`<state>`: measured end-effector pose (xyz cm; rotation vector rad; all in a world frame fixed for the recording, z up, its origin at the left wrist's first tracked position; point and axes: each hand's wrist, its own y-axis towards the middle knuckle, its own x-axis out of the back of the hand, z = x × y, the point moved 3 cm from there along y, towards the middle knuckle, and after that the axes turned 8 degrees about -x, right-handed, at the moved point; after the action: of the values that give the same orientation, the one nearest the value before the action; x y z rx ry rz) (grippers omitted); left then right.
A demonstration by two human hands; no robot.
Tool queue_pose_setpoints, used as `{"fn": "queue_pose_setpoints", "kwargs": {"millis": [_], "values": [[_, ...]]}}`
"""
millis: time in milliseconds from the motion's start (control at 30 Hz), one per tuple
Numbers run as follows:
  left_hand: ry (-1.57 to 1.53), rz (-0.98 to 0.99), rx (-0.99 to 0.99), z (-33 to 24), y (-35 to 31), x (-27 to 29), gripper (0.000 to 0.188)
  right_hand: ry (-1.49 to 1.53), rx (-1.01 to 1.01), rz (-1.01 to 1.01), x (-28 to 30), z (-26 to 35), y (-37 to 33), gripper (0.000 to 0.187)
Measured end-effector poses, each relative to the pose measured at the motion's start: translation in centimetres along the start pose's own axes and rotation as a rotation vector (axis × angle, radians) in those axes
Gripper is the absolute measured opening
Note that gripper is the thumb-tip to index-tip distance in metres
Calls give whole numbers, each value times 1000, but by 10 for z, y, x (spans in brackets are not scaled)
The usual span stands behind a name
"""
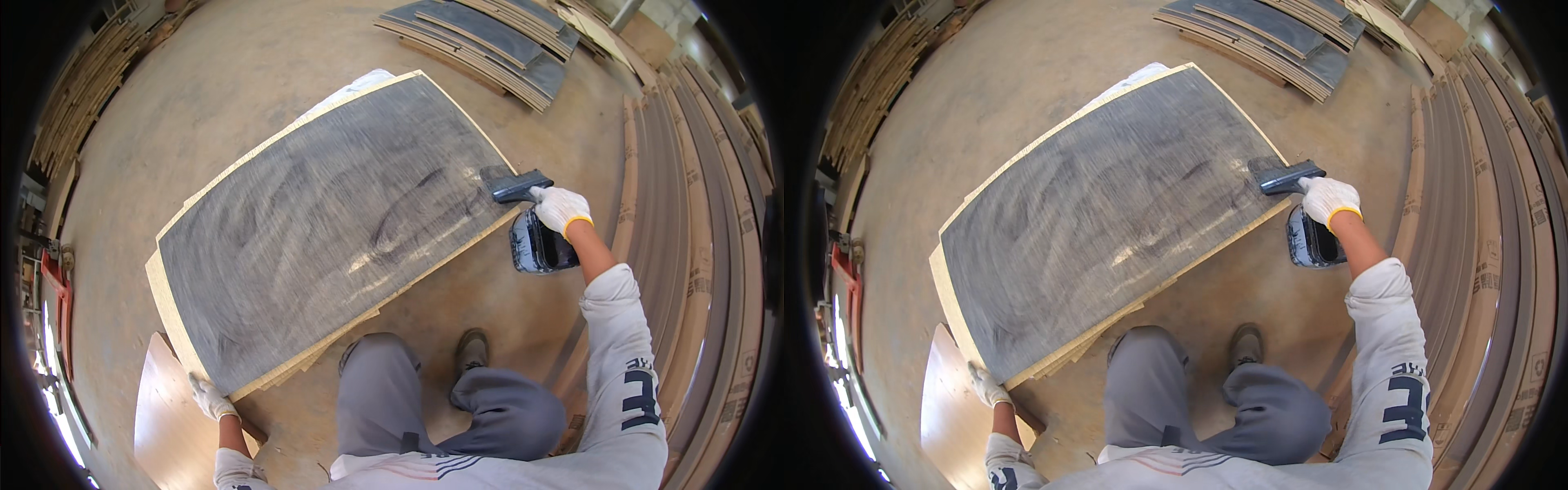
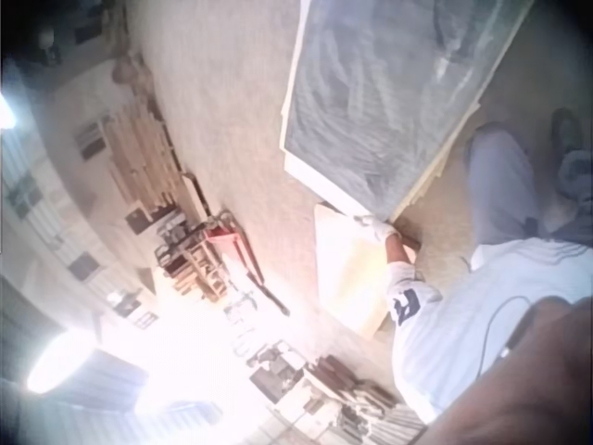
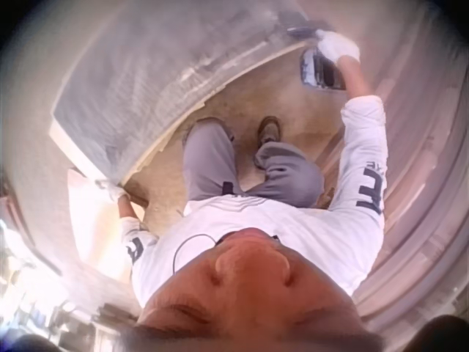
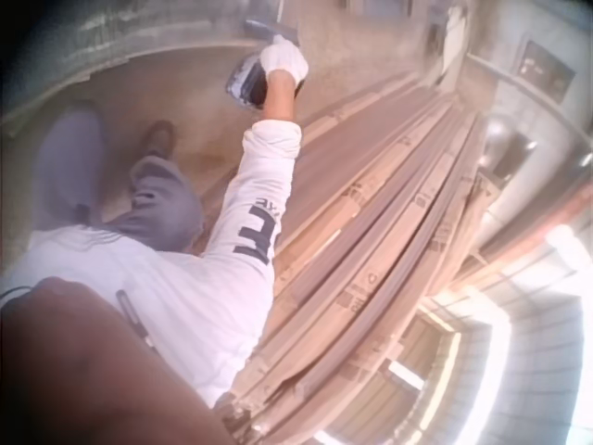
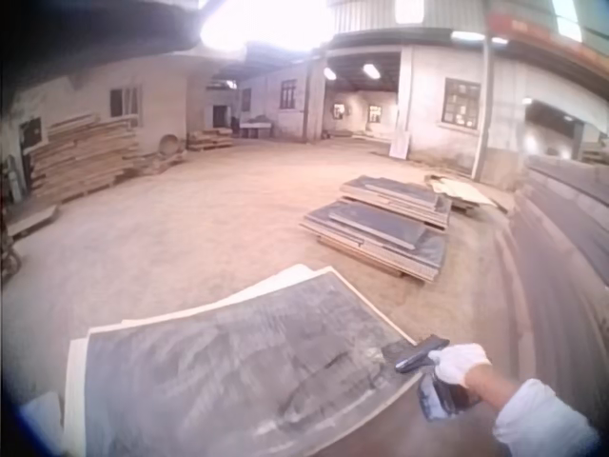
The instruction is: The person kneels on the floor and uses a brush to apply a dark liquid to the surface of light-colored wooden boards. They repeatedly dip the brush into a small container and spread the substance evenly across the board, then set the finished board aside.
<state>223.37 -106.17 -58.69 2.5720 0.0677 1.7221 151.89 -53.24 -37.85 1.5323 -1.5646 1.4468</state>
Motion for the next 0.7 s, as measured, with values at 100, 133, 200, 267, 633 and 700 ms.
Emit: {"fn": "queue_pose_setpoints", "kwargs": {"millis": [100, 133, 200, 267, 633, 700], "values": [[-95, -4, 6, -1, 1, -9, 51, 45, -105, -15, -10, -27, -4, 41], [-131, 0, 12, -4, 0, -12, 51, 64, -120, -43, -14, -29, 2, 41], [-64, 9, 5, -9, -3, -12, 51, 102, -147, -91, -15, -26, 6, 43], [-33, 0, -6, -7, -3, -8, 51, 60, -92, -48, -9, -20, -5, 40], [50, -6, 4, -7, 1, -14, 50, 190, -13, -210, -30, 9, 7, 45], [67, 12, 61, 4, -4, 4, 50, 150, 40, -39, -11, 63, -15, 44]]}}
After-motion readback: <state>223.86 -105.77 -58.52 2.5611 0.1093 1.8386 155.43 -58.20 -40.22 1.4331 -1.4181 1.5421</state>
